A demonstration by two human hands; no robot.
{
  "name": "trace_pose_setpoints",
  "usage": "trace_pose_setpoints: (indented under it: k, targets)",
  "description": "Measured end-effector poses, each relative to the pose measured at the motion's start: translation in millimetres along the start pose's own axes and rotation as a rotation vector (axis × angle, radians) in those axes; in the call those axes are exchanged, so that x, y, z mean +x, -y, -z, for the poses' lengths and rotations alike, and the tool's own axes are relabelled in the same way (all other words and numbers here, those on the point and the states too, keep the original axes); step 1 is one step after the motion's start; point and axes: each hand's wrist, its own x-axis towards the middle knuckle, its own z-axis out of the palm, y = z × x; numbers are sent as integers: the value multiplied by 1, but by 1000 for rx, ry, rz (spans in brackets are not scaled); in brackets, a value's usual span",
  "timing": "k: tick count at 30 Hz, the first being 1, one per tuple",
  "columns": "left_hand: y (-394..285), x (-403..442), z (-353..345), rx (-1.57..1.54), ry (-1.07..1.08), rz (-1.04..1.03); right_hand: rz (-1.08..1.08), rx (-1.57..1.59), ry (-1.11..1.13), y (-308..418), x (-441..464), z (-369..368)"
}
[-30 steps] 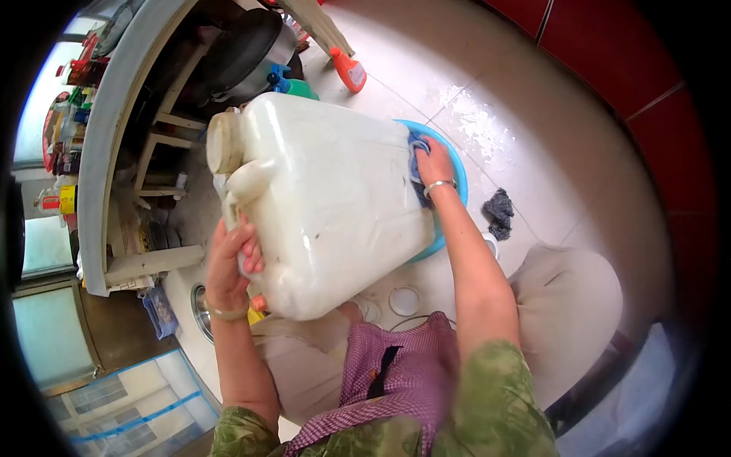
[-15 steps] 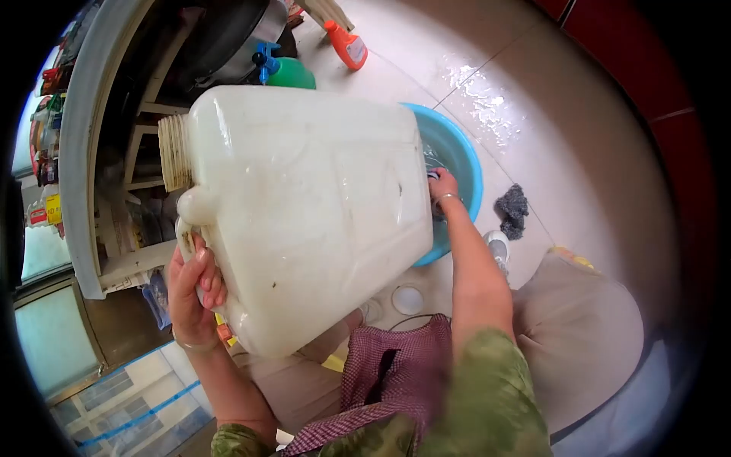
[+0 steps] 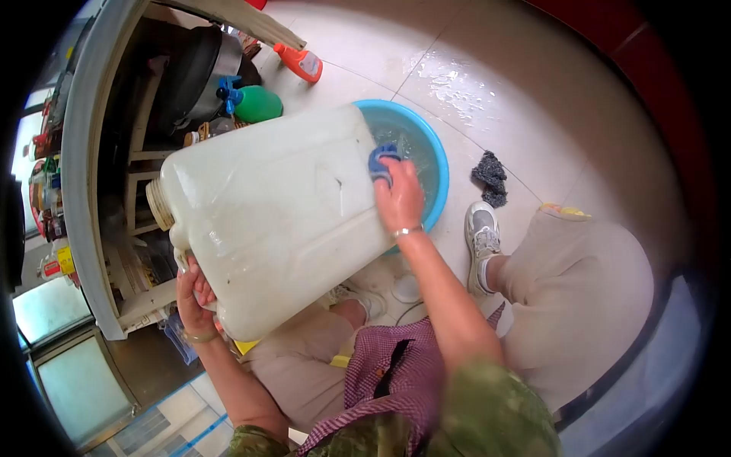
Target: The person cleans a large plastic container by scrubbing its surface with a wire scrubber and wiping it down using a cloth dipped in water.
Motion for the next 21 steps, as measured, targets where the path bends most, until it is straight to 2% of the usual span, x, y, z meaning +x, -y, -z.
trace_pose_setpoints:
  k: [2,5,6,9,12,16,18,21]
  targets:
    - [2,-1,2,60,-5,-20,-25,46,55,17,-6,12]
    - [7,0,-5,204,-59,-12,109,31,83,17,17,10]
    - [7,-2,-7,266,-85,3,210,0,11,-2,28,-2]
    - [17,4,-1,257,-109,-62,-125,40,72,-65,44,-13]
    - [27,9,8,306,-162,-114,-415,143,377,-128,25,-17]
    - [40,20,22,444,-226,-230,-859,688,384,-105,4,4]
    - [40,24,25,502,-250,-228,-773,746,329,-100,2,7]
    - [26,23,64,661,-249,-144,-661,886,295,-69,17,23]
